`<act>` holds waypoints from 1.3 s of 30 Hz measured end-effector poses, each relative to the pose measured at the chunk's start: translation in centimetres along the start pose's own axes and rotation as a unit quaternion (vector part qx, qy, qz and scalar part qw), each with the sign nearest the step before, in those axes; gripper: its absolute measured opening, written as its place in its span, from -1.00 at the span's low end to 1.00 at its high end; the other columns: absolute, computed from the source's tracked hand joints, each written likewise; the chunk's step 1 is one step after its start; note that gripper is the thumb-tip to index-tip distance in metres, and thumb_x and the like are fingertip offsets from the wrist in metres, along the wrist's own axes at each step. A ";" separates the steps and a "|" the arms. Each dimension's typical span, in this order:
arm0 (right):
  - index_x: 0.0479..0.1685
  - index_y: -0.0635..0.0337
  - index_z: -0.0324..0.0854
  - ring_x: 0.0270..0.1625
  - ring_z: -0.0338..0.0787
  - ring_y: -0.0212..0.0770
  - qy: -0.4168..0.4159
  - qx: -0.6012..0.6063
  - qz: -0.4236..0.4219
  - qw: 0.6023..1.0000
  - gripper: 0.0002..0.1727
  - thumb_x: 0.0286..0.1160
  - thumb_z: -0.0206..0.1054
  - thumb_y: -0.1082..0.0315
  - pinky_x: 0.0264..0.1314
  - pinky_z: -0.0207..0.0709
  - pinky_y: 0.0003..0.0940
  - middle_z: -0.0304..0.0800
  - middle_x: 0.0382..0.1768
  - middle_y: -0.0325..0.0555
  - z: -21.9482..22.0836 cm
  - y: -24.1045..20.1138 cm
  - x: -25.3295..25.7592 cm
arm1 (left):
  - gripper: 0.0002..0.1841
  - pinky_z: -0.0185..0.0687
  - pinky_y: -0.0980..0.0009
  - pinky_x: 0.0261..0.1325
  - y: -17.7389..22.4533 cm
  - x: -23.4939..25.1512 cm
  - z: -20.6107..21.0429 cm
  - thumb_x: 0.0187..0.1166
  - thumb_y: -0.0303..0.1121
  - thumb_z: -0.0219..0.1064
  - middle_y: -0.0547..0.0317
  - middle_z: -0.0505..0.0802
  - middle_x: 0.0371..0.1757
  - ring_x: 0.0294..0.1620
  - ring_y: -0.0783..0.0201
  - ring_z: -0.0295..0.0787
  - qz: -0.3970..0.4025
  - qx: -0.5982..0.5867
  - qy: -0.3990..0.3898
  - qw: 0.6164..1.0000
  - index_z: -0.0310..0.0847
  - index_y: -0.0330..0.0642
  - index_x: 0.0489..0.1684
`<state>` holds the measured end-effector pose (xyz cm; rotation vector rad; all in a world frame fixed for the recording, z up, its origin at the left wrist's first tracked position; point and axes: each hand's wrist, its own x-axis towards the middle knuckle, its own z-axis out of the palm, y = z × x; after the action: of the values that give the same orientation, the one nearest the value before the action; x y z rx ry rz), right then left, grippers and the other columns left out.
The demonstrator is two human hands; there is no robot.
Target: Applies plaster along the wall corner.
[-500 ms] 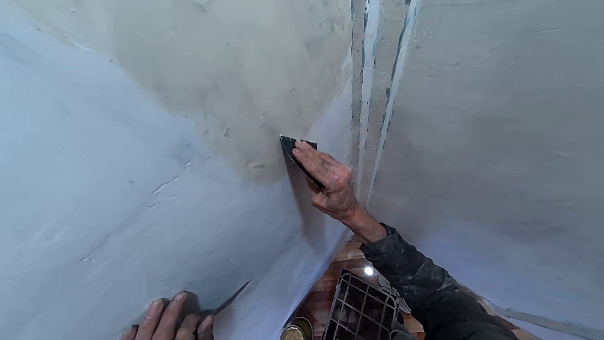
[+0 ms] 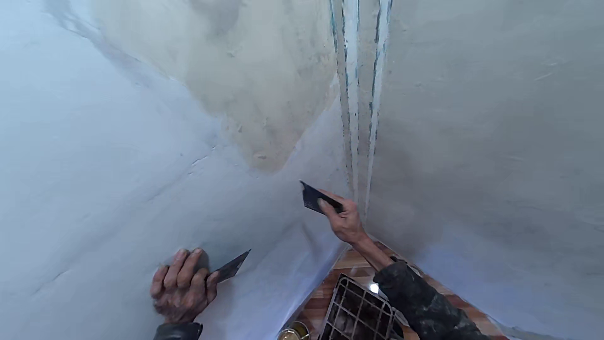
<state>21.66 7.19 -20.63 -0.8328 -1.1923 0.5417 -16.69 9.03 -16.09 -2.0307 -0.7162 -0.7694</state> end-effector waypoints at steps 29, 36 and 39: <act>0.30 0.40 0.69 0.61 0.63 -0.07 -0.134 -0.082 -0.230 0.960 -0.67 0.70 0.20 0.47 0.75 0.39 -0.21 0.75 0.39 0.22 -0.2 -8.3 -15.2 | -0.43 0.73 0.39 0.13 22.8 5.5 -7.8 0.46 -0.64 0.28 -0.11 0.70 0.13 0.00 0.41 0.74 -0.647 -0.604 0.015 0.466 0.24 -0.54 0.50; 0.30 0.30 0.72 0.59 0.64 -0.03 -0.169 -0.163 -0.268 0.934 -0.67 0.73 0.16 0.43 0.75 0.38 -0.16 0.77 0.38 0.17 -0.5 -8.2 -15.4 | -0.45 0.73 0.44 0.11 22.6 5.8 -8.6 0.43 -0.72 0.24 -0.05 0.70 0.10 -0.01 0.46 0.74 -0.635 -0.609 0.060 0.471 0.24 -0.52 0.46; 0.27 0.36 0.73 0.51 0.73 -0.05 -0.164 -0.194 -0.270 0.929 -0.67 0.73 0.17 0.43 0.67 0.47 -0.22 0.81 0.31 0.19 -1.0 -8.9 -15.6 | -0.47 0.76 0.46 0.06 23.1 5.7 -8.7 0.42 -0.72 0.26 0.03 0.72 0.05 -0.07 0.49 0.76 -0.633 -0.615 0.076 0.463 0.26 -0.50 0.43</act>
<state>17.42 -10.10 -22.78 -0.7107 -1.7994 -0.0204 1.24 -8.53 -19.33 -2.0047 -1.9940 -3.0196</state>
